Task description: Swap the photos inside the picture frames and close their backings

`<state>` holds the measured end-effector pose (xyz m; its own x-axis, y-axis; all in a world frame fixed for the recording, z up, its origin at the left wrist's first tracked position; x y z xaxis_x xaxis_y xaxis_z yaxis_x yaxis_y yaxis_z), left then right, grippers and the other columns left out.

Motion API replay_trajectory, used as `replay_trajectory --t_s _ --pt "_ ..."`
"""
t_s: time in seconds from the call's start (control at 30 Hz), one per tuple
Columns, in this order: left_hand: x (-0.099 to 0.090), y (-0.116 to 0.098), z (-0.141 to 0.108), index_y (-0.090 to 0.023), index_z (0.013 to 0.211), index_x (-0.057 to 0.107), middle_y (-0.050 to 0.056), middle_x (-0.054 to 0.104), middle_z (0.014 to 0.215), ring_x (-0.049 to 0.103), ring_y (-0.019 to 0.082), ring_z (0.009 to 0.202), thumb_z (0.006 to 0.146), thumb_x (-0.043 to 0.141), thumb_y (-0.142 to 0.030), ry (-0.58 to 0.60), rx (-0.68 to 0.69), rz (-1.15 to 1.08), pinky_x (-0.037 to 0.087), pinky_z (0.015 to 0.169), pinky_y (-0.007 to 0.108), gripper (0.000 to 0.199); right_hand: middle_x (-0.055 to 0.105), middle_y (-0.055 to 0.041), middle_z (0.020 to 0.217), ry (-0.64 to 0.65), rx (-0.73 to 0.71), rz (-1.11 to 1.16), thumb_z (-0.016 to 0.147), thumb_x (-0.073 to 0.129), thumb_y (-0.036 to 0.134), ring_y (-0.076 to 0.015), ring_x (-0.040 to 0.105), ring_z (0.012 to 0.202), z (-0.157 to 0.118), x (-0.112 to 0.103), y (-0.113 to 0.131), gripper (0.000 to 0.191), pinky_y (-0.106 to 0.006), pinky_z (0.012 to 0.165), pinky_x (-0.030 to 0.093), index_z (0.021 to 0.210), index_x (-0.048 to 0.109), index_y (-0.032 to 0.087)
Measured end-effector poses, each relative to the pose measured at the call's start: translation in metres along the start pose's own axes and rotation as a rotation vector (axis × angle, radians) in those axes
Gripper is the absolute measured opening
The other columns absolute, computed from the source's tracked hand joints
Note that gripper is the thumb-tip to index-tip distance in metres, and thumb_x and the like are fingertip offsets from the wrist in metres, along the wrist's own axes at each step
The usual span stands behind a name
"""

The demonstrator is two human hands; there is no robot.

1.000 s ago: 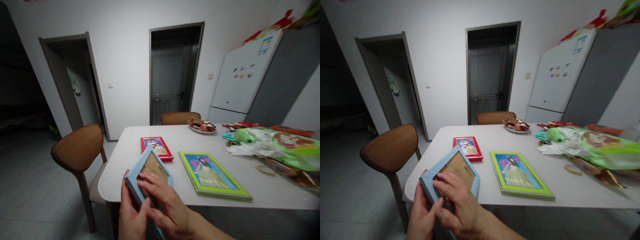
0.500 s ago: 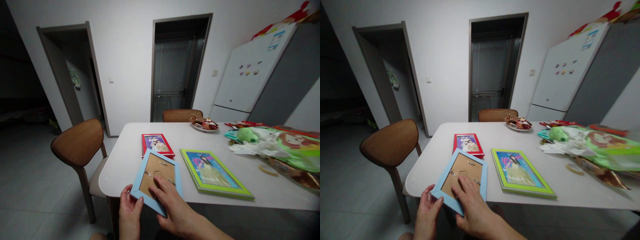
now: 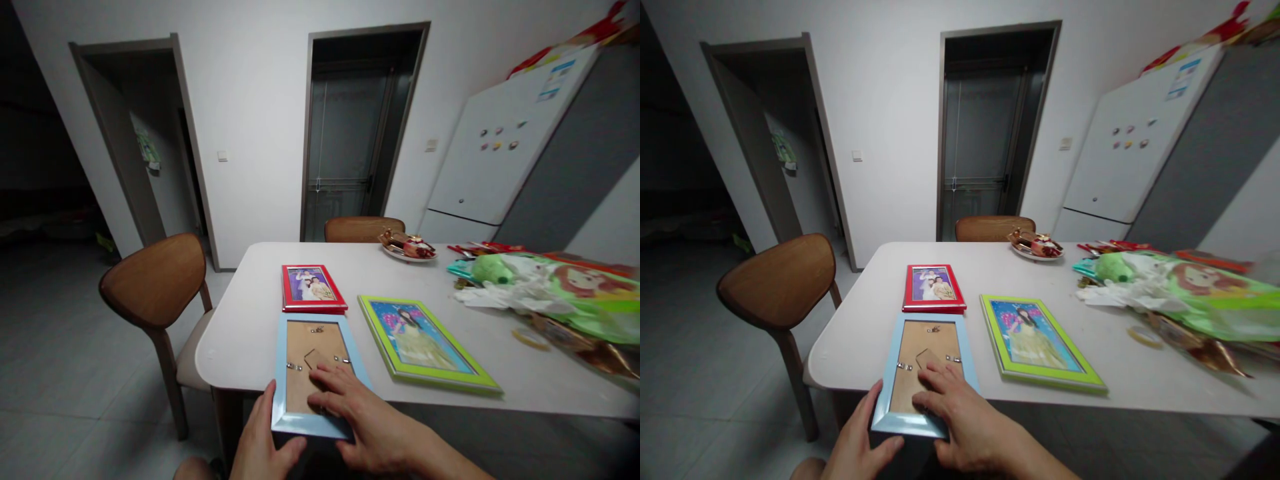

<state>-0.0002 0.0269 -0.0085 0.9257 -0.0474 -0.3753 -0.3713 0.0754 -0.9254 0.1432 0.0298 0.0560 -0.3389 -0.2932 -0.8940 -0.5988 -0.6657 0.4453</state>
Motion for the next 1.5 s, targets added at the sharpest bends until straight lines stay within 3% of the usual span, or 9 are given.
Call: replay_trajectory --t_s 0.07,0.17,0.3,0.43,0.63,0.8,1.0,1.13,1.5 --pt "-0.005 -0.011 0.001 -0.011 0.119 0.041 0.013 0.049 0.118 0.041 0.027 0.11 0.056 0.059 -0.023 0.027 0.038 0.281 0.029 0.094 0.037 0.067 0.035 -0.0105 0.131 -0.028 -0.012 0.029 0.052 0.057 0.018 -0.0284 0.022 0.123 0.003 0.0 -0.006 0.061 -0.044 0.099 0.018 0.113 0.051 0.021" --pt "-0.01 -0.025 0.002 -0.017 0.116 0.047 0.011 0.053 0.112 0.044 0.028 0.105 0.055 0.062 -0.025 0.039 0.091 0.465 0.031 0.091 0.038 0.063 0.038 -0.0117 0.128 -0.179 0.079 0.096 0.062 0.055 0.023 -0.0239 0.034 0.117 0.005 -0.009 -0.032 0.053 -0.038 0.096 0.028 0.115 0.049 0.017" --pt "-0.018 -0.039 0.01 -0.019 0.107 0.055 0.013 0.047 0.12 0.038 0.03 0.112 0.051 0.069 -0.027 -0.015 0.164 0.458 0.027 0.094 0.041 0.058 0.051 -0.0131 0.113 -0.425 0.341 -0.017 0.071 0.045 0.02 -0.0209 0.046 0.105 0.004 -0.028 -0.082 0.034 -0.035 0.092 0.034 0.102 0.057 0.012" --pt "-0.011 -0.046 0.025 -0.017 0.11 0.051 0.015 0.032 0.132 0.027 0.029 0.122 0.05 0.071 -0.028 0.109 0.191 0.376 0.023 0.099 0.041 0.064 0.057 -0.0089 0.095 -0.367 0.408 -0.165 0.068 0.046 0.013 -0.0196 0.049 0.093 0.013 -0.029 -0.102 0.025 -0.031 0.084 0.036 0.086 0.063 0.014" --pt "-0.003 -0.043 0.033 -0.02 0.085 0.057 0.014 0.039 0.129 0.029 0.027 0.121 0.049 0.072 -0.029 0.172 0.221 0.345 0.024 0.098 0.041 0.039 0.057 -0.009 0.085 -0.37 0.439 -0.297 0.074 0.042 0.012 -0.0183 0.048 0.085 0.022 -0.03 -0.103 0.023 -0.027 0.077 0.035 0.082 0.063 0.014" --pt "-0.003 -0.04 0.032 -0.019 0.081 0.055 0.014 0.038 0.129 0.029 0.027 0.122 0.049 0.073 -0.022 0.172 0.231 0.362 0.024 0.099 0.04 0.037 0.057 -0.009 0.086 -0.421 0.441 -0.275 0.077 0.041 0.016 -0.0182 0.047 0.085 0.021 -0.031 -0.097 0.025 -0.027 0.078 0.035 0.088 0.063 0.014" --pt "-0.004 -0.043 0.031 -0.021 0.08 0.055 0.013 0.038 0.129 0.029 0.027 0.122 0.048 0.073 -0.023 0.162 0.229 0.339 0.024 0.098 0.042 0.037 0.058 -0.0059 0.091 -0.392 0.239 -0.157 0.078 0.045 0.026 -0.0169 0.048 0.086 0.043 -0.012 -0.054 0.022 -0.028 0.079 0.034 0.089 0.063 0.018" --pt "-0.002 -0.043 0.032 -0.02 0.081 0.055 0.015 0.037 0.13 0.028 0.026 0.122 0.048 0.073 -0.022 0.169 0.213 0.351 0.024 0.099 0.042 0.037 0.058 -0.0056 0.085 -0.325 0.233 -0.195 0.078 0.047 0.032 -0.0174 0.048 0.087 0.065 -0.004 -0.036 0.022 -0.028 0.077 0.034 0.084 0.064 0.019" --pt "-0.001 -0.038 0.031 -0.02 0.076 0.055 0.012 0.038 0.13 0.027 0.026 0.123 0.052 0.07 -0.018 0.157 0.236 0.322 0.023 0.099 0.042 0.028 0.057 -0.0072 0.081 -0.356 0.332 -0.299 0.076 0.047 0.032 -0.0195 0.049 0.082 0.077 -0.002 -0.044 0.022 -0.029 0.071 0.034 0.08 0.065 0.019"
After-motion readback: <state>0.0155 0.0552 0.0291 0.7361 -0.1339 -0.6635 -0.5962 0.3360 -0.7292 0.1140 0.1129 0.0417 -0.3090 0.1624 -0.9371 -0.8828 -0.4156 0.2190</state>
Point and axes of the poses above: each hand's wrist, its own z-axis towards the middle knuckle, its own x-axis out of the palm, y = z × x, the point moved 7 cm from there along z, towards the middle knuckle
